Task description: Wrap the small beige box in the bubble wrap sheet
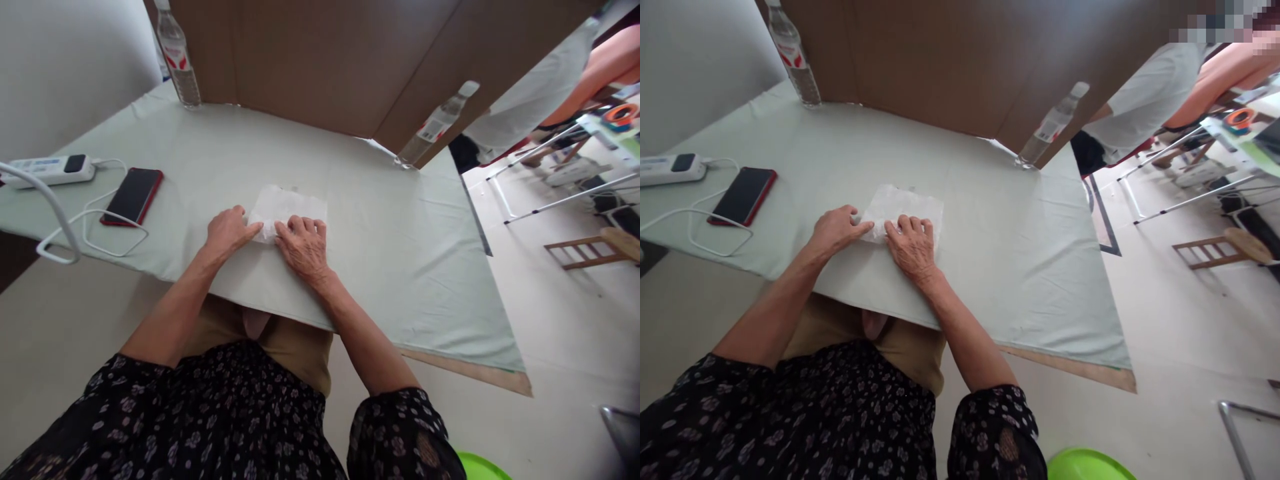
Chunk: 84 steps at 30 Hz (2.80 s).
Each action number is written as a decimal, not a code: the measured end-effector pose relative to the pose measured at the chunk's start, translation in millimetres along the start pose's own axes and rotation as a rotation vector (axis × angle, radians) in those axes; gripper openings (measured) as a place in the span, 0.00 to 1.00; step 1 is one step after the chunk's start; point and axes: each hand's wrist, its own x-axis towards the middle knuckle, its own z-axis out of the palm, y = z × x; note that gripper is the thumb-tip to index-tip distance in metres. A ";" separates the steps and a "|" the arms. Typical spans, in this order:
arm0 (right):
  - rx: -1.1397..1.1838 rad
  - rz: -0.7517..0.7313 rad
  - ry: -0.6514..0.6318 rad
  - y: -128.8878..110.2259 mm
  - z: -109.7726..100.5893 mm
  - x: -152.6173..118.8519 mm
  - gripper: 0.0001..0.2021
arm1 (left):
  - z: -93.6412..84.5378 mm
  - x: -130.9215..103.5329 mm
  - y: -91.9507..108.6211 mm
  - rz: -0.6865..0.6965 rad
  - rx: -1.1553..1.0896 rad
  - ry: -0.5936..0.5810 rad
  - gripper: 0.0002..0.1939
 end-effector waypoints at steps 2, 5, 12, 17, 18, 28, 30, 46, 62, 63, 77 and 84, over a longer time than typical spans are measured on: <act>0.021 0.009 0.007 -0.5 0.2 0.3 0.12 | 2.0 5.1 -3.8 0.019 -0.015 0.004 0.19; 0.029 0.009 0.009 -0.9 -0.6 0.3 0.12 | 4.2 12.2 -3.8 0.058 -0.055 -0.038 0.21; 0.019 0.003 0.004 -2.4 -2.7 0.5 0.12 | -7.0 8.1 16.3 0.016 -0.144 -0.159 0.11; 0.020 0.018 -0.006 -6.0 -5.8 1.7 0.14 | -12.4 -0.7 43.4 0.024 -0.316 -0.168 0.08; 0.030 0.024 -0.002 -6.3 -6.6 1.8 0.16 | -11.9 -2.1 49.1 0.021 -0.366 -0.187 0.07; 0.261 0.102 0.040 7.1 -13.5 -1.7 0.11 | -18.0 -9.3 59.2 0.051 -0.652 -0.459 0.10; 0.284 0.115 0.044 8.4 -15.0 -2.6 0.11 | -17.5 -10.8 56.3 0.149 -0.557 -0.448 0.12; 0.400 0.449 0.141 49.0 -24.3 -25.8 0.09 | 20.4 -21.4 47.4 0.607 -0.099 -0.087 0.11; 0.597 0.754 -0.062 54.4 -5.0 -16.1 0.40 | 27.1 -23.1 43.8 0.544 -0.109 0.032 0.14; 0.632 0.734 -0.013 53.2 -2.0 -15.3 0.39 | 28.0 -22.7 43.6 0.544 -0.113 0.031 0.15; 0.927 0.666 0.048 26.2 -7.5 20.0 0.35 | 34.6 -22.2 44.6 0.532 -0.210 -0.020 0.13; 0.988 0.560 -0.079 21.0 -18.5 13.3 0.29 | 33.2 -15.2 41.6 0.413 -0.439 -0.152 0.21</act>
